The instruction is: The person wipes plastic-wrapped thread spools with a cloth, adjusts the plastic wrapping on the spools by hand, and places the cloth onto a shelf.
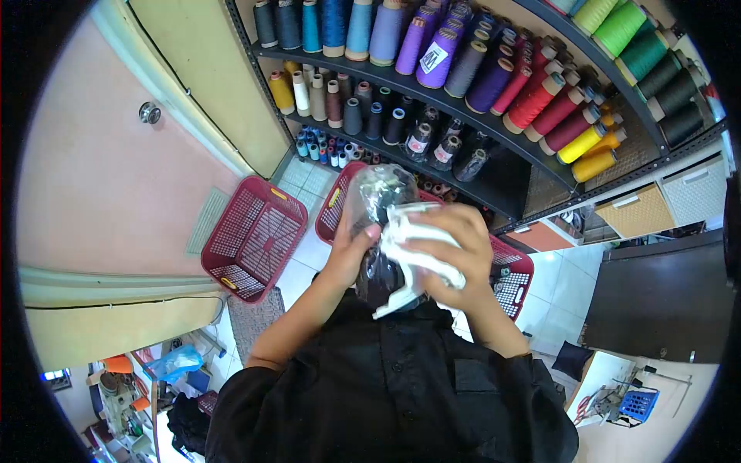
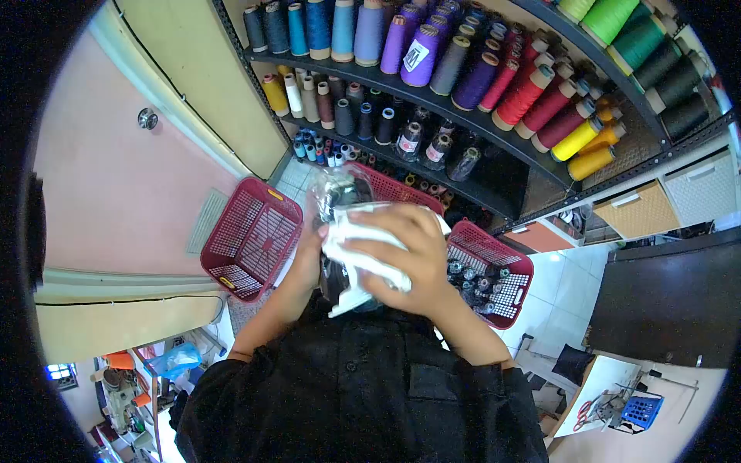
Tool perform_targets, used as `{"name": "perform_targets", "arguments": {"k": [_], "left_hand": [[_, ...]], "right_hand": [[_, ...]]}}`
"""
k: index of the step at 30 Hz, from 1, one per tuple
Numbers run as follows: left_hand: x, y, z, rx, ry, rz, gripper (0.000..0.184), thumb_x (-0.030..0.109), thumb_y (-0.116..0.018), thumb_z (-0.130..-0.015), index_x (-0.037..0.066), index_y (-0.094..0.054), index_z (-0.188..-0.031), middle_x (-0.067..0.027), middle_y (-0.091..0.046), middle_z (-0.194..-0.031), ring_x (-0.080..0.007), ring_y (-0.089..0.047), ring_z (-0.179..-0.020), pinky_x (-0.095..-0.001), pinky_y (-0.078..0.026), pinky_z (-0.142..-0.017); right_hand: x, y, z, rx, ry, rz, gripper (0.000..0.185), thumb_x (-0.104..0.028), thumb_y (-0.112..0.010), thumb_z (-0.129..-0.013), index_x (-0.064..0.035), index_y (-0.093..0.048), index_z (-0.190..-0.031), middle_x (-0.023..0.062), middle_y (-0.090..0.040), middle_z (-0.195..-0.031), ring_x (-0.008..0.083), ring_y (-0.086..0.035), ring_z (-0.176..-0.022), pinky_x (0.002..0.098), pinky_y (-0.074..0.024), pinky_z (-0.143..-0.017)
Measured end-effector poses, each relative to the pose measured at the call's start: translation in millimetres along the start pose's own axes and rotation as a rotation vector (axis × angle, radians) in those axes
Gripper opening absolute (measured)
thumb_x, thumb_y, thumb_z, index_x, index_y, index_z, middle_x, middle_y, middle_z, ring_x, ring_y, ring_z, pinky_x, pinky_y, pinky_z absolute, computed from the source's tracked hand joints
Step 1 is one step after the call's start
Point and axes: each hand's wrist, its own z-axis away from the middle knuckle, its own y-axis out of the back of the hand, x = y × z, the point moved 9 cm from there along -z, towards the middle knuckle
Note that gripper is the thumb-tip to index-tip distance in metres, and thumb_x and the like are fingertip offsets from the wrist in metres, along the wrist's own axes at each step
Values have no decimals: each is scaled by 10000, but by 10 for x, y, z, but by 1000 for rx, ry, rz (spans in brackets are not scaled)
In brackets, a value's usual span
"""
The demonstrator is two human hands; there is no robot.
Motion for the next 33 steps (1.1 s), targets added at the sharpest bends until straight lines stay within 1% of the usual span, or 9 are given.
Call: {"name": "perform_targets", "arguments": {"k": [2, 6, 9, 11, 15, 18, 23, 26, 33], "left_hand": [[-117, 54, 2, 23, 37, -29, 765, 292, -564, -855, 19, -169, -1451, -161, -398, -1369, -239, -445, -1228, -352, -380, -1007], [-92, -16, -6, 12, 244, 292, 509, 315, -510, -901, 11, -409, -1296, -144, -604, -1104, -221, -627, -944, -332, -527, -792], [-110, 81, -25, 144, 308, 373, 505, 351, -485, -914, 13, -429, -1285, -149, -616, -1084, -231, -627, -955, -346, -518, -828], [-19, 149, -46, 82, 214, 340, 657, 498, -435, -903, 16, -364, -1343, -150, -537, -1236, -258, -541, -1132, -405, -445, -959], [305, -165, 151, -122, 228, 213, 1022, 678, -570, -728, 21, -222, -1430, -161, -406, -1386, -304, -478, -1211, -430, -377, -1036], [-102, -214, 267, -324, 287, 449, 1016, 716, -553, -724, 47, -252, -1427, -177, -402, -1384, -305, -460, -1234, -437, -385, -1033], [-491, -280, 440, -97, 547, 407, 658, 466, -416, -915, 56, -294, -1415, -164, -473, -1331, -277, -492, -1208, -394, -383, -1036], [-588, -190, 356, 12, 536, 475, 545, 461, -373, -930, 69, -440, -1302, -115, -572, -1178, -226, -582, -1068, -362, -458, -942], [-583, 25, 236, 80, 541, 508, 542, 539, -430, -887, 66, -550, -1120, -124, -640, -978, -236, -658, -824, -363, -560, -697]], "right_hand": [[30, -174, -48, -72, -16, 54, 409, -184, -672, -627, -173, -689, -1035, 41, -603, -1214, 252, -534, -909, 353, -430, -824], [-82, -417, 187, -201, 3, -4, 384, -162, -692, -627, -183, -688, -1011, 6, -619, -1172, 239, -517, -882, 344, -433, -802], [65, -339, 238, -131, -74, -3, 389, -147, -695, -619, -179, -696, -1007, 14, -625, -1162, 243, -516, -877, 343, -432, -801], [239, -168, 230, -28, -266, -9, 326, -92, -664, -677, -128, -712, -998, 66, -632, -1146, 253, -519, -907, 340, -419, -818], [355, 44, 253, 104, -447, -231, 242, -42, -603, -774, -46, -707, -993, 128, -640, -1119, 230, -535, -930, 337, -401, -846], [254, 120, 220, 119, -418, -314, 233, -50, -591, -757, -31, -714, -955, 141, -644, -1099, 220, -539, -929, 332, -397, -841], [268, 218, 143, 243, -367, -330, 252, -67, -601, -726, -44, -713, -952, 135, -645, -1083, 250, -540, -959, 352, -392, -849], [128, -220, -1, -133, -275, -13, 297, -103, -670, -696, -132, -711, -988, 55, -639, -1118, 264, -509, -894, 345, -421, -810], [27, -528, 315, -325, -251, -197, 321, -92, -685, -662, -173, -725, -971, 32, -653, -1096, 233, -489, -832, 314, -414, -754]]}}
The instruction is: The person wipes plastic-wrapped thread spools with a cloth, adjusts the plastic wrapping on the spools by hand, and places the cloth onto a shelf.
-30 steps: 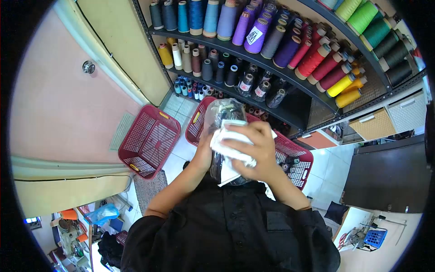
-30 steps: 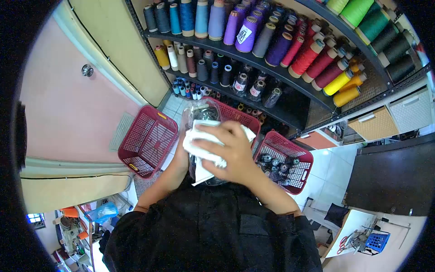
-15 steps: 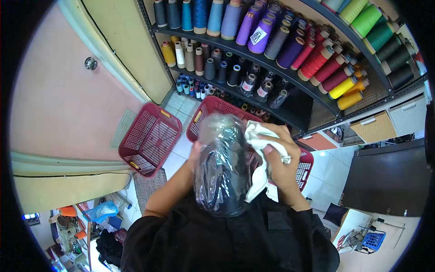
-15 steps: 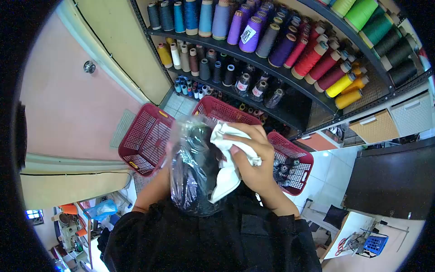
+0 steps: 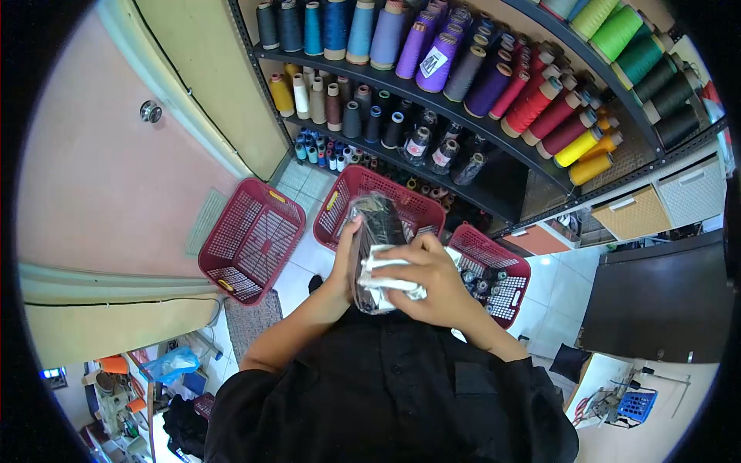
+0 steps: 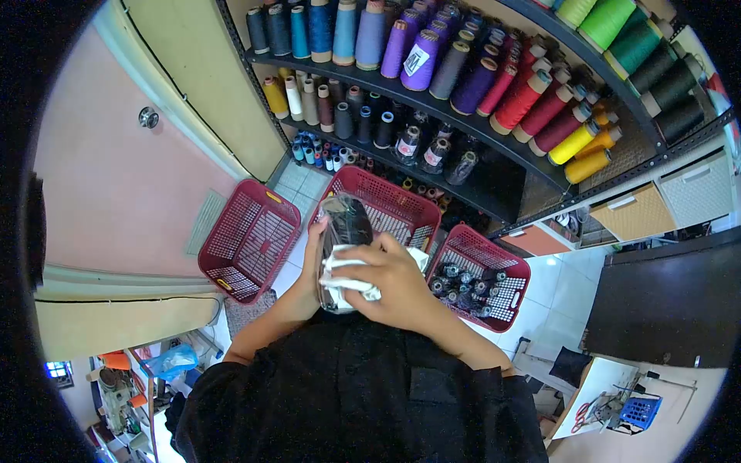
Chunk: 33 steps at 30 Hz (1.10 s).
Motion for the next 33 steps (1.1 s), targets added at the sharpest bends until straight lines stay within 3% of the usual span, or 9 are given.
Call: {"name": "perform_targets", "arguments": {"k": [5, 6, 9, 11, 14, 17, 20, 25, 33], "left_hand": [[116, 185, -65, 133, -192, -22, 560, 532, -440, -879, 53, -526, -1156, -128, -631, -1027, -261, -636, -913, -389, -523, -823], [99, 66, -1, 40, -128, 62, 659, 573, -443, -859, 46, -468, -1254, -143, -589, -1135, -282, -572, -1066, -420, -448, -946], [172, -275, 167, -129, -42, 272, 752, 602, -439, -849, 42, -380, -1346, -156, -508, -1264, -284, -496, -1176, -419, -390, -1009], [420, -342, 210, -102, -265, -79, 805, 634, -426, -843, 64, -315, -1401, -154, -421, -1366, -284, -448, -1229, -418, -339, -1053], [373, -701, 226, -472, -60, 118, 860, 692, -406, -822, 81, -286, -1414, -161, -399, -1380, -339, -474, -1187, -506, -462, -922], [262, -419, 110, -551, 87, 246, 860, 602, -514, -772, 8, -338, -1367, -240, -481, -1263, -350, -534, -1110, -528, -492, -868], [151, -68, 190, 17, -62, -222, 783, 503, -583, -749, -28, -405, -1297, -199, -569, -1128, -317, -593, -1020, -430, -496, -894], [66, -193, 44, -113, -202, -145, 678, 514, -420, -846, 46, -366, -1333, -162, -498, -1236, -266, -534, -1135, -387, -441, -974], [-12, 66, 12, 71, -16, 11, 605, 553, -439, -825, 47, -547, -1139, -139, -641, -972, -274, -645, -861, -386, -543, -759]], "right_hand": [[145, 104, 145, 14, -33, -9, 334, -103, -712, -649, -161, -720, -977, 12, -662, -1077, 223, -516, -848, 315, -444, -769], [158, 229, 144, 55, -58, -15, 315, -92, -687, -655, -151, -727, -961, 25, -667, -1066, 227, -521, -867, 329, -432, -794], [228, 696, 228, 316, -82, -106, 301, -62, -620, -663, -99, -732, -939, 93, -668, -1034, 231, -530, -890, 345, -412, -813], [209, 935, 305, 499, -81, -232, 302, -70, -587, -669, -49, -726, -936, 153, -659, -1015, 242, -537, -909, 355, -400, -822], [59, 1115, 258, 593, -2, -126, 291, -96, -586, -677, -31, -720, -927, 153, -656, -1023, 248, -539, -921, 364, -400, -829], [28, 1040, 115, 541, 38, -151, 310, -82, -582, -660, -43, -721, -934, 149, -654, -1042, 248, -544, -919, 354, -403, -833], [-20, 869, -113, 444, 90, -81, 314, -71, -600, -674, -79, -718, -966, 135, -653, -1068, 251, -548, -929, 344, -408, -826], [95, 248, -352, 217, 64, 70, 318, -87, -655, -669, -178, -720, -966, 20, -652, -1100, 246, -514, -908, 342, -404, -842], [82, -7, 45, 64, 67, -23, 351, -108, -693, -636, -193, -726, -975, -16, -653, -1107, 228, -503, -887, 330, -434, -781]]}}
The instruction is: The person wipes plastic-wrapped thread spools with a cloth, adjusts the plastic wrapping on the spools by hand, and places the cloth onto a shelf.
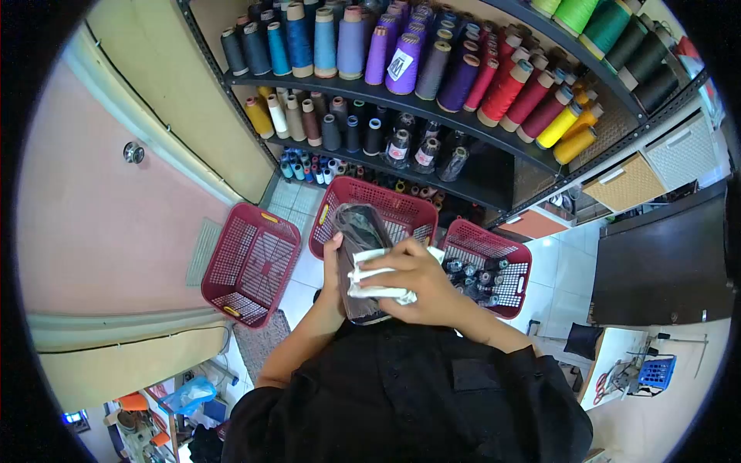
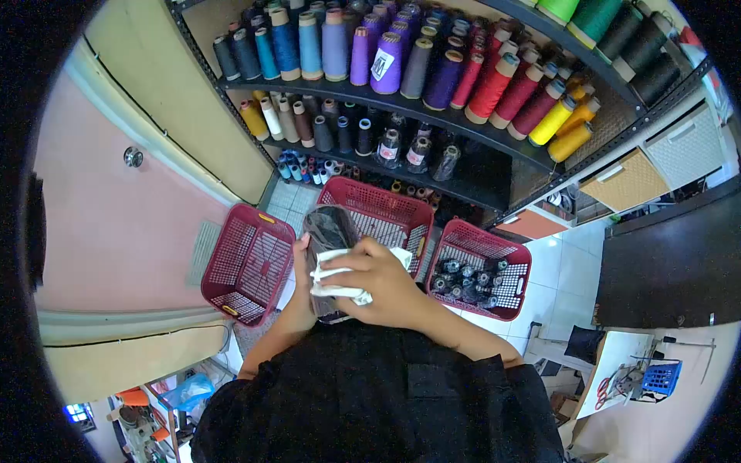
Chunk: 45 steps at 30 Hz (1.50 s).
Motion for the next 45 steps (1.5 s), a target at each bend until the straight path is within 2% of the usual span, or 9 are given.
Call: {"name": "perform_targets", "arguments": {"k": [9, 12, 15, 19, 22, 25, 29, 36, 45], "left_hand": [[632, 204, -195, 133, -371, -11, 597, 550, -425, -863, 34, -543, -1138, -139, -635, -1003, -264, -638, -856, -391, -530, -780], [903, 410, -360, -294, -339, 265, 561, 466, -541, -849, 21, -531, -1191, -163, -594, -1126, -286, -581, -1018, -425, -482, -903], [1381, 305, -45, -305, -571, 233, 548, 466, -527, -856, 54, -525, -1217, -153, -597, -1125, -301, -583, -1013, -450, -484, -899], [1484, 718, 192, -52, -643, 269, 543, 487, -443, -851, 42, -558, -1138, -136, -630, -1032, -296, -610, -915, -421, -513, -797], [1438, 1333, 264, 54, -728, 190, 538, 481, -459, -854, 51, -543, -1168, -129, -621, -1059, -294, -599, -942, -419, -497, -840], [1304, 1388, 456, 132, -737, 121, 550, 484, -478, -851, 57, -523, -1195, -129, -606, -1090, -300, -585, -976, -428, -485, -861], [1105, 1470, 547, 206, -660, 133, 563, 490, -487, -850, 63, -502, -1216, -132, -593, -1104, -304, -572, -1002, -431, -480, -869], [1153, 1326, 505, 162, -629, 144, 561, 491, -484, -854, 69, -500, -1223, -135, -586, -1121, -316, -562, -1016, -452, -469, -884], [1145, 572, 154, -16, -591, 107, 673, 540, -455, -823, 16, -455, -1244, -198, -553, -1175, -349, -548, -1062, -465, -445, -927]], "right_hand": [[-91, -49, 80, -111, 146, -74, 284, -169, -733, -678, -123, -693, -955, 10, -634, -1111, 218, -542, -855, 324, -478, -740], [176, -120, -8, -95, 104, 66, 270, -189, -706, -708, -143, -690, -973, 20, -631, -1105, 225, -541, -860, 323, -473, -752], [767, 313, -320, 103, -51, 225, 287, -178, -690, -708, -213, -693, -993, 30, -627, -1118, 271, -531, -904, 371, -442, -801], [1313, 1567, -1023, 572, -2, 621, 331, -168, -680, -707, -25, -645, -1003, 150, -604, -1015, 341, -510, -938, 425, -423, -824], [1721, 2430, -1549, 807, -34, 827, 263, -223, -653, -751, -90, -704, -972, 150, -637, -954, 337, -539, -881, 414, -446, -780], [2353, 2813, -1902, 698, -227, 1031, 466, -435, -588, -790, -112, -650, -1121, 144, -615, -1102, 376, -525, -1059, 484, -402, -908], [3223, 2772, -1964, 493, -484, 1148, 545, -463, -545, -815, -154, -528, -1263, 122, -476, -1331, 375, -392, -1253, 519, -279, -1038], [3065, 2675, -1884, 509, -404, 1266, 550, -432, -558, -821, -138, -509, -1283, 141, -466, -1340, 375, -373, -1273, 557, -226, -1053], [861, 1469, -1496, 528, 253, 780, 568, -188, -640, -766, -77, -463, -1293, 144, -485, -1278, 340, -399, -1228, 463, -290, -997]]}}
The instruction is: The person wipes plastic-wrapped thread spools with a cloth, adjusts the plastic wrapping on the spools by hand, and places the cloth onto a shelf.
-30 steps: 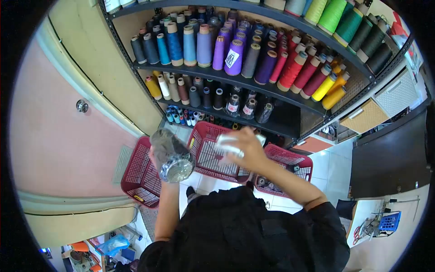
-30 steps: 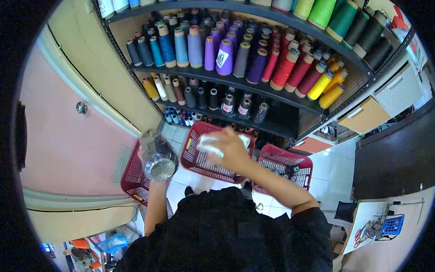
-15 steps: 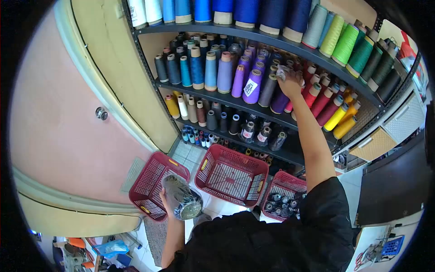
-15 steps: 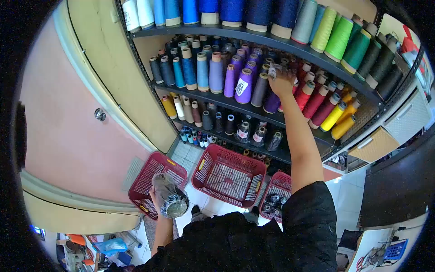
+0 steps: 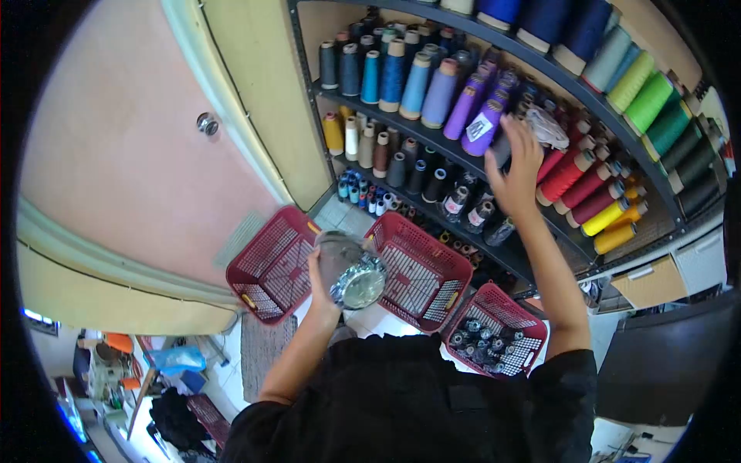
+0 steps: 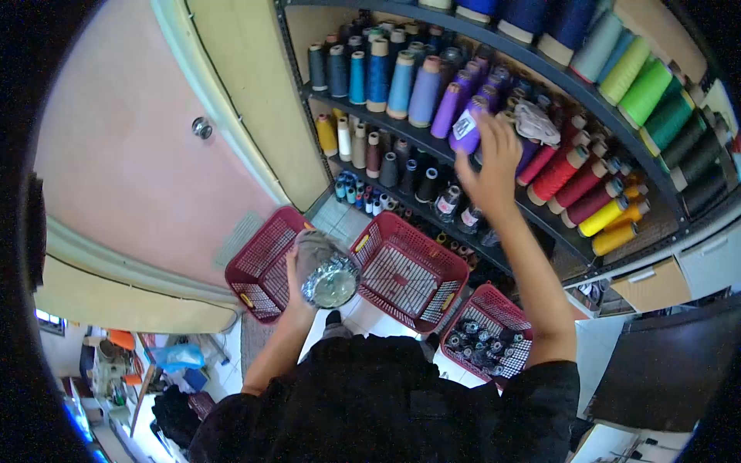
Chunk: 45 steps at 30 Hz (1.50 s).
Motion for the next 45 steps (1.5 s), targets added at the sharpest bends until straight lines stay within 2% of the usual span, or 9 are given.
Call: {"name": "perform_targets", "arguments": {"k": [7, 17, 20, 21, 25, 28, 33, 41, 45], "left_hand": [[-26, -140, -30, 61, -75, 31, 577, 503, -440, -855, 74, -443, -1242, -177, -552, -1152, -338, -550, -1076, -471, -477, -911], [-84, -196, 116, 312, -124, -157, 665, 536, -478, -825, 28, -449, -1252, -169, -553, -1193, -308, -549, -1067, -414, -428, -938], [-46, -263, 160, 303, -134, -119, 619, 522, -470, -835, 45, -467, -1229, -146, -568, -1139, -295, -549, -1032, -403, -431, -910], [-26, -262, 190, 310, -116, -126, 616, 521, -458, -841, 42, -467, -1228, -145, -573, -1125, -297, -552, -1026, -406, -433, -907], [113, -146, 64, 266, -197, -31, 619, 528, -452, -840, 35, -471, -1214, -144, -571, -1120, -287, -557, -1000, -398, -440, -889], [275, -126, 58, 289, -267, -46, 609, 523, -447, -844, 38, -475, -1211, -145, -570, -1126, -283, -556, -1004, -393, -440, -889], [485, 23, 19, 300, -361, -9, 552, 495, -433, -859, 40, -524, -1158, -124, -603, -1071, -278, -576, -976, -387, -455, -875], [323, -15, 108, 327, -327, -45, 540, 489, -450, -858, 53, -523, -1167, -118, -604, -1065, -274, -581, -962, -376, -471, -853], [297, -3, 149, 373, -329, -97, 529, 495, -476, -851, 65, -523, -1155, -112, -601, -1055, -258, -585, -938, -373, -478, -831]], "right_hand": [[-1719, 204, 977, -387, 180, -747, 240, -37, -633, -706, -59, -652, -945, 113, -636, -949, 247, -644, -728, 321, -526, -592], [-1912, -532, 1789, -1073, -131, -634, 253, -200, -597, -792, 21, -537, -899, 221, -599, -838, 390, -605, -707, 464, -491, -635], [-1960, -342, 1686, -833, -149, -934, 294, -222, -630, -791, 18, -520, -919, 184, -584, -758, 365, -581, -639, 443, -465, -582], [-1919, -356, 1729, -880, -246, -1031, 278, -167, -686, -783, -6, -532, -949, 97, -557, -713, 220, -519, -531, 343, -413, -513], [-1834, -251, 1799, -812, -756, -1520, 265, 4, -689, -785, -58, -566, -1011, -13, -509, -743, 10, -382, -535, 188, -318, -540], [-1649, -12, 1627, -516, -543, -1353, 199, -13, -685, -802, -44, -581, -969, -6, -519, -785, 23, -397, -546, 192, -332, -549], [-1268, 303, 1561, -133, -722, -1360, 190, 7, -614, -848, -40, -570, -1027, 12, -520, -867, 49, -467, -728, 199, -375, -651], [-1594, -216, 1627, -462, -744, -1035, 773, -17, -769, -694, -123, -371, -1348, 46, -492, -1000, 101, -501, -710, 244, -438, -671], [-1580, -436, 1821, -491, -793, -1183, 515, 25, -659, -788, -70, -457, -1253, 20, -524, -849, 84, -521, -727, 237, -443, -665]]}}
